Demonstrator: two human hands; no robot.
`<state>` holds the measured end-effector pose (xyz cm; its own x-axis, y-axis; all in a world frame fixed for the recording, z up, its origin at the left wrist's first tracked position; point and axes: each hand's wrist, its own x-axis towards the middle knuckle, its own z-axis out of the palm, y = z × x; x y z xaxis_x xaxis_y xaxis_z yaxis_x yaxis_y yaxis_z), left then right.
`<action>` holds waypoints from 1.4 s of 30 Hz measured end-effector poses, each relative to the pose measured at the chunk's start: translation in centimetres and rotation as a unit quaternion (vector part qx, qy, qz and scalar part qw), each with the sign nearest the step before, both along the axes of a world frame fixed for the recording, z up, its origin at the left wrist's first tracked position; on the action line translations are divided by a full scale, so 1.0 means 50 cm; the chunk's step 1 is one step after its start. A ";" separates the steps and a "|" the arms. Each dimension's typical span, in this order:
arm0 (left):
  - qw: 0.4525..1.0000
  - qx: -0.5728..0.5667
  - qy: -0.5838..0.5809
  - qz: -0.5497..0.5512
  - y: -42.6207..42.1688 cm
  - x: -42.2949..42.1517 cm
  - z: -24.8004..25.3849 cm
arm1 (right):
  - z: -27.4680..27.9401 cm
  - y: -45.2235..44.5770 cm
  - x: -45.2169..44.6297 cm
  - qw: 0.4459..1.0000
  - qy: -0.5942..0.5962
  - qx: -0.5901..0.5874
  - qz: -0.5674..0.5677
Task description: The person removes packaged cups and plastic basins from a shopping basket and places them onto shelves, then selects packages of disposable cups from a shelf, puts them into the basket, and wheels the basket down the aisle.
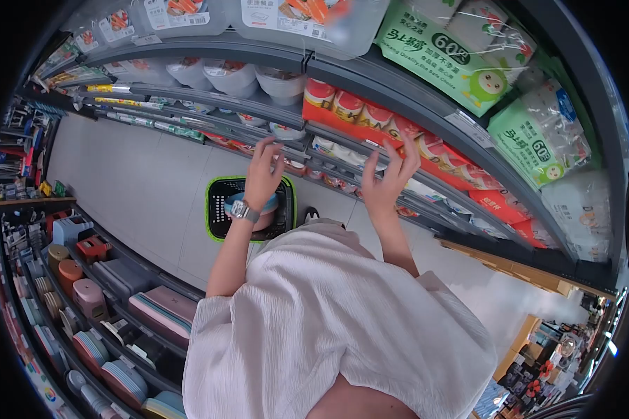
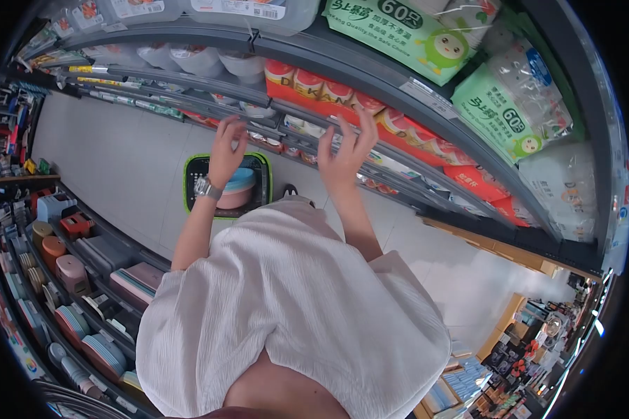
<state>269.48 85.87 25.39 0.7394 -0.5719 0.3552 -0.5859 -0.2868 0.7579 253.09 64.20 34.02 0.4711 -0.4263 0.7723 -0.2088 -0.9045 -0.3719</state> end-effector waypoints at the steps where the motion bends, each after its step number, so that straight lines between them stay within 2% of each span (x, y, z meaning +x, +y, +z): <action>1: 0.998 0.028 0.048 0.027 0.043 -0.015 -0.039 | -0.016 0.017 -0.001 0.998 -0.018 0.024 0.060; 2: 0.992 0.057 0.097 0.055 0.094 -0.037 -0.082 | -0.019 0.038 0.002 0.997 -0.008 0.017 0.078; 3: 0.988 0.090 0.097 0.079 0.154 -0.052 -0.142 | -0.029 0.056 0.011 0.996 -0.003 0.021 0.090; 5: 0.966 0.139 0.160 0.150 0.271 -0.111 -0.246 | -0.059 0.092 0.029 0.970 0.035 0.089 0.224; 6: 0.947 0.170 0.191 0.193 0.332 -0.145 -0.301 | -0.082 0.111 0.042 0.965 0.042 0.094 0.242; 7: 0.931 0.185 0.227 0.218 0.391 -0.183 -0.342 | -0.110 0.131 0.058 0.936 0.110 0.149 0.301; 8: 0.914 0.216 0.242 0.243 0.431 -0.227 -0.341 | -0.139 0.151 0.069 0.894 0.178 0.201 0.357; 9: 0.884 0.263 0.271 0.276 0.485 -0.278 -0.379 | -0.169 0.168 0.077 0.883 0.189 0.205 0.377; 11: 0.813 0.321 0.356 0.332 0.596 -0.407 -0.498 | -0.222 0.206 0.097 0.805 0.295 0.264 0.442; 12: 0.773 0.330 0.410 0.355 0.632 -0.473 -0.532 | -0.238 0.220 0.106 0.793 0.323 0.226 0.465; 14: 0.702 0.301 0.528 0.372 0.670 -0.591 -0.530 | -0.283 0.242 0.118 0.751 0.367 0.214 0.505; 16: 0.666 0.378 0.499 0.405 0.698 -0.747 -0.608 | -0.319 0.268 0.129 0.702 0.446 0.218 0.510; 17: 0.659 0.372 0.506 0.414 0.693 -0.774 -0.575 | -0.348 0.279 0.130 0.693 0.451 0.213 0.520; 19: 0.613 0.306 0.643 0.344 0.662 -0.800 -0.477 | -0.420 0.290 0.124 0.683 0.491 0.213 0.498; 21: 0.594 0.269 0.684 0.328 0.676 -0.847 -0.528 | -0.463 0.292 0.115 0.663 0.521 0.189 0.503; 23: 0.578 0.225 0.721 0.309 0.678 -0.865 -0.564 | -0.532 0.276 0.093 0.635 0.604 0.195 0.440; 25: 0.539 0.254 0.736 0.320 0.693 -0.808 -0.603 | -0.609 0.232 0.048 0.630 0.612 0.251 0.406; 27: 0.655 0.391 0.599 0.245 0.731 -0.820 -0.792 | -0.661 0.172 -0.016 0.580 0.634 0.445 0.253; 29: 0.647 0.303 0.588 0.380 0.732 -0.682 -0.723 | -0.630 0.124 -0.073 0.587 0.706 0.376 0.124; 30: 0.650 0.284 0.594 0.379 0.747 -0.610 -0.697 | -0.707 0.025 -0.145 0.517 0.666 0.530 0.094; 31: 0.654 0.265 0.600 0.378 0.763 -0.548 -0.699 | -0.625 0.047 -0.154 0.529 0.688 0.494 0.049; 32: 0.661 0.234 0.589 0.402 0.776 -0.501 -0.723 | -0.564 0.051 -0.188 0.603 0.679 0.349 0.231; 33: 0.665 0.205 0.578 0.426 0.789 -0.461 -0.744 | -0.592 -0.028 -0.256 0.567 0.743 0.279 0.218; 35: 0.664 0.197 0.580 0.430 0.816 -0.376 -0.793 | -0.554 -0.065 -0.360 0.606 0.724 -0.063 0.324; 37: 0.685 0.208 0.581 0.387 0.840 -0.298 -0.850 | -0.465 -0.011 -0.379 0.560 0.801 0.092 0.193; 39: 0.677 0.199 0.588 0.396 0.858 -0.237 -0.915 | -0.390 0.058 -0.381 0.528 0.819 0.218 0.050; 42: 0.679 0.159 0.588 0.410 0.882 -0.144 -0.979 | -0.305 0.138 -0.381 0.505 0.824 0.257 -0.022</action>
